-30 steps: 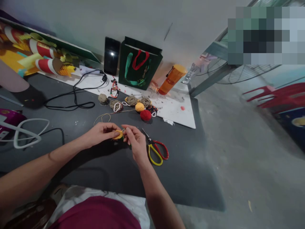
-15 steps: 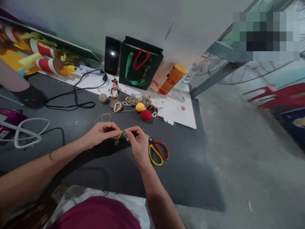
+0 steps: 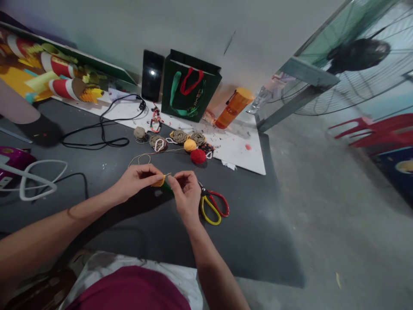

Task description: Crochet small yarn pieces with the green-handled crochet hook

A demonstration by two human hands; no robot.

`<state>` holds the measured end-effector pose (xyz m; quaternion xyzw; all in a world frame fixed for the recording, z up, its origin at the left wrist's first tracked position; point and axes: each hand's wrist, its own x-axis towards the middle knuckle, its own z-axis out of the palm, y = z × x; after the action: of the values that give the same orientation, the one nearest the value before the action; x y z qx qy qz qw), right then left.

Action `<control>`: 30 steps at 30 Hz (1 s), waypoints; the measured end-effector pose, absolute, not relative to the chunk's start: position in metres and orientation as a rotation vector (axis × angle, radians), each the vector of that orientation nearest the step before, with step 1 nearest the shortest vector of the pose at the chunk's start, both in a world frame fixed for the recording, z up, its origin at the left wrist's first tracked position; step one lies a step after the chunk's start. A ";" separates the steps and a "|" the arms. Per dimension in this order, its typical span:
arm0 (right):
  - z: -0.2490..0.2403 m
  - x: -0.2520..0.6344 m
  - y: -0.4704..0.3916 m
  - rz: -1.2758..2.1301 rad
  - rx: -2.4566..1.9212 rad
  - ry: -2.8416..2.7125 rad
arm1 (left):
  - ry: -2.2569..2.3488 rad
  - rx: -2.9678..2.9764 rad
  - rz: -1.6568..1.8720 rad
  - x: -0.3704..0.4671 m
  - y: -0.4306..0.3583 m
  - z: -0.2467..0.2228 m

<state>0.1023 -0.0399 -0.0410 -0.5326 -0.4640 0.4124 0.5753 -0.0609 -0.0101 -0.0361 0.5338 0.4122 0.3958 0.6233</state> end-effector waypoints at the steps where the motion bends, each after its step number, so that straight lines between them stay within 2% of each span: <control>1: -0.041 0.101 -0.041 0.991 -1.239 -1.113 | 0.954 1.229 0.911 -0.061 -0.010 -0.036; 22: -0.038 0.101 -0.039 1.096 -1.311 -1.218 | 1.027 1.374 0.889 -0.062 -0.010 -0.032; 30: -0.039 0.101 -0.038 1.160 -1.316 -1.211 | 0.992 1.201 0.895 -0.061 -0.009 -0.034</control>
<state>0.1007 -0.0379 -0.0385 -0.5402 -0.4973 0.4763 0.4838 -0.0612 -0.0088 -0.0338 0.5228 0.4321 0.3895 0.6231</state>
